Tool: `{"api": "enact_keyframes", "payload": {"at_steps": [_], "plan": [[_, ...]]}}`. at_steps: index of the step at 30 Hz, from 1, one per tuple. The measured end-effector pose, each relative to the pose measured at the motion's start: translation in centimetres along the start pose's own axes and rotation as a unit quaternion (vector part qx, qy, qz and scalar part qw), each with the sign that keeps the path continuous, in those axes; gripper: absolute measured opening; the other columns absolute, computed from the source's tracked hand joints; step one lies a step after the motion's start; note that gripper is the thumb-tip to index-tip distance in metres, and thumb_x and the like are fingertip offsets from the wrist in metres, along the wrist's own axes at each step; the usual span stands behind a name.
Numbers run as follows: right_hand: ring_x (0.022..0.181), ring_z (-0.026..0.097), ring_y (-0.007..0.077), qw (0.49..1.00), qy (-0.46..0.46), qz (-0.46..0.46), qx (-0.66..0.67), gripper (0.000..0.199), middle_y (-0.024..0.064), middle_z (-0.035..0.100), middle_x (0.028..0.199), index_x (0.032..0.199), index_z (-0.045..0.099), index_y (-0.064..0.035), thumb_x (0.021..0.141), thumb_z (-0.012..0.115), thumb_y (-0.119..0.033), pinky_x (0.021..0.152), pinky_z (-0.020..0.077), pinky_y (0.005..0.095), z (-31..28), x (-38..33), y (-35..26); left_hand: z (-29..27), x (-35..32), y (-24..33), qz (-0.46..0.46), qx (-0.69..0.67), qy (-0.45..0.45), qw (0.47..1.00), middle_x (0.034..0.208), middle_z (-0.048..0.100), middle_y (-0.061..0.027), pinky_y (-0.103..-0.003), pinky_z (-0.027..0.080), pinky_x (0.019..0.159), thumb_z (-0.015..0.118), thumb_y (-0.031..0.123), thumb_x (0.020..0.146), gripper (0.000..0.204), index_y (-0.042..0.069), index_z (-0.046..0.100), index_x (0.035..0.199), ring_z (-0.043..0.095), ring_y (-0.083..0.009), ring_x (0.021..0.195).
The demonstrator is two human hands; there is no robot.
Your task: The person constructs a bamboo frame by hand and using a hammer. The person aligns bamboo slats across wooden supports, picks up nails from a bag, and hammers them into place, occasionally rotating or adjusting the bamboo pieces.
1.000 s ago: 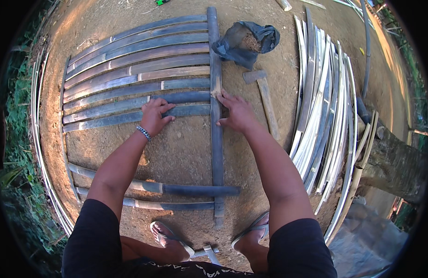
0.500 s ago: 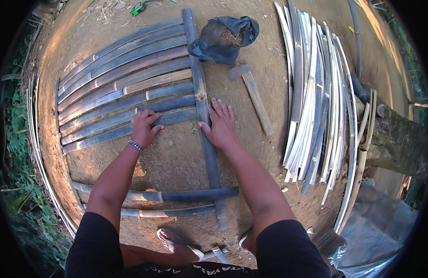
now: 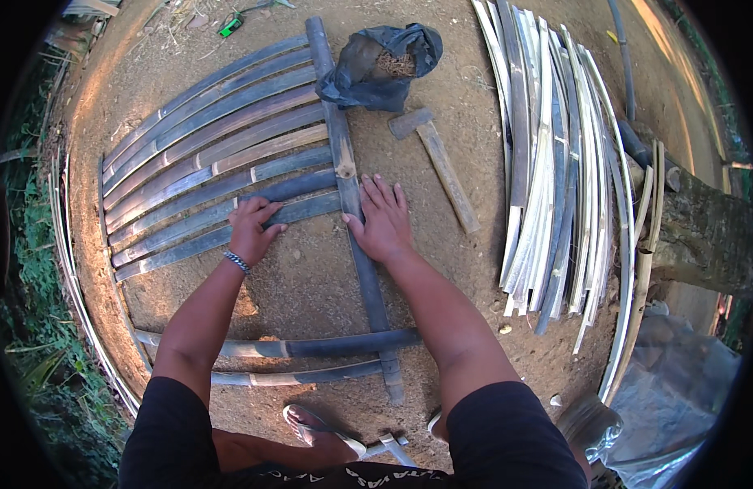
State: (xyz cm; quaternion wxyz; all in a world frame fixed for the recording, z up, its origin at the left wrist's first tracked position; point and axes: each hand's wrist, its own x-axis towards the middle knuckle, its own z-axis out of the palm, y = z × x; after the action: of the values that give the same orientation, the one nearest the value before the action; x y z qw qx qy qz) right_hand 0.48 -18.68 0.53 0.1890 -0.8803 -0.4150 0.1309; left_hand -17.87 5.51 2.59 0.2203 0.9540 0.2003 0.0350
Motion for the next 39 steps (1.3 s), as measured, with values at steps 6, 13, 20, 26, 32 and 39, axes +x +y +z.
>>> {"api": "enact_keyframes", "payload": {"at_steps": [6,13,20,26,32,39], "plan": [[0.156,0.027,0.0262,1.0,0.012,-0.009,-0.012,0.071,0.0107,0.04,0.164,0.152,0.049,-0.0016,0.098,0.057,-0.047,0.129,0.0106,0.0494,0.2,-0.1,-0.2,0.2,-0.2,-0.4,0.007,0.003,0.0,1.0,0.112,0.062,-0.0019,-0.044,0.034,0.097,0.086,0.028,0.076,0.048,0.016,0.075,0.121,0.055,-0.0254,0.111],[0.155,0.03,0.0265,0.999,0.028,-0.014,-0.001,0.069,0.0105,0.043,0.162,0.149,0.053,-0.0018,0.097,0.059,-0.047,0.129,0.012,0.0498,-0.1,-0.1,0.0,0.1,0.0,-0.2,-0.004,-0.006,-0.008,1.0,0.113,0.062,-0.0012,-0.045,0.033,0.098,0.087,0.028,0.076,0.048,0.017,0.075,0.121,0.053,-0.0256,0.111],[0.154,0.031,0.0272,0.999,0.031,-0.017,0.002,0.069,0.0104,0.043,0.162,0.149,0.052,-0.0017,0.097,0.061,-0.046,0.129,0.0128,0.0502,0.1,-0.2,0.0,0.2,-0.3,-0.4,-0.021,-0.006,-0.005,1.0,0.13,0.058,-0.0047,-0.052,0.029,0.108,0.088,0.033,0.075,0.054,0.02,0.072,0.125,0.048,-0.029,0.127],[0.155,0.03,0.0296,1.0,0.006,-0.012,0.013,0.071,0.0128,0.041,0.163,0.151,0.05,-0.0009,0.096,0.064,-0.044,0.129,0.0143,0.0505,-0.4,0.0,0.0,0.7,0.4,1.2,-0.066,0.096,0.012,0.993,0.172,0.021,-0.0126,-0.067,0.009,0.122,0.074,0.062,0.084,0.083,0.033,0.045,0.156,0.015,-0.039,0.158],[0.151,0.035,0.0344,0.995,0.053,0.04,0.077,0.073,0.0179,0.042,0.161,0.151,0.047,0.0008,0.091,0.075,-0.031,0.126,0.0265,0.0462,-2.4,-1.3,1.1,-0.1,1.2,2.1,-0.076,0.159,-0.109,0.978,0.175,0.008,-0.0121,-0.07,0.003,0.122,0.06,0.066,0.093,0.082,0.034,0.031,0.163,0.005,-0.0375,0.161],[0.141,0.048,0.0384,0.998,-0.021,0.057,0.009,0.066,0.019,0.049,0.154,0.148,0.052,-0.0036,0.091,0.075,-0.027,0.118,0.0401,0.0447,-9.0,-8.9,2.5,-0.6,1.2,1.4,-0.083,0.143,-0.134,0.977,0.175,0.004,-0.0125,-0.07,0.005,0.122,0.046,0.062,0.102,0.071,0.034,0.027,0.165,0.003,-0.0379,0.161]]}}
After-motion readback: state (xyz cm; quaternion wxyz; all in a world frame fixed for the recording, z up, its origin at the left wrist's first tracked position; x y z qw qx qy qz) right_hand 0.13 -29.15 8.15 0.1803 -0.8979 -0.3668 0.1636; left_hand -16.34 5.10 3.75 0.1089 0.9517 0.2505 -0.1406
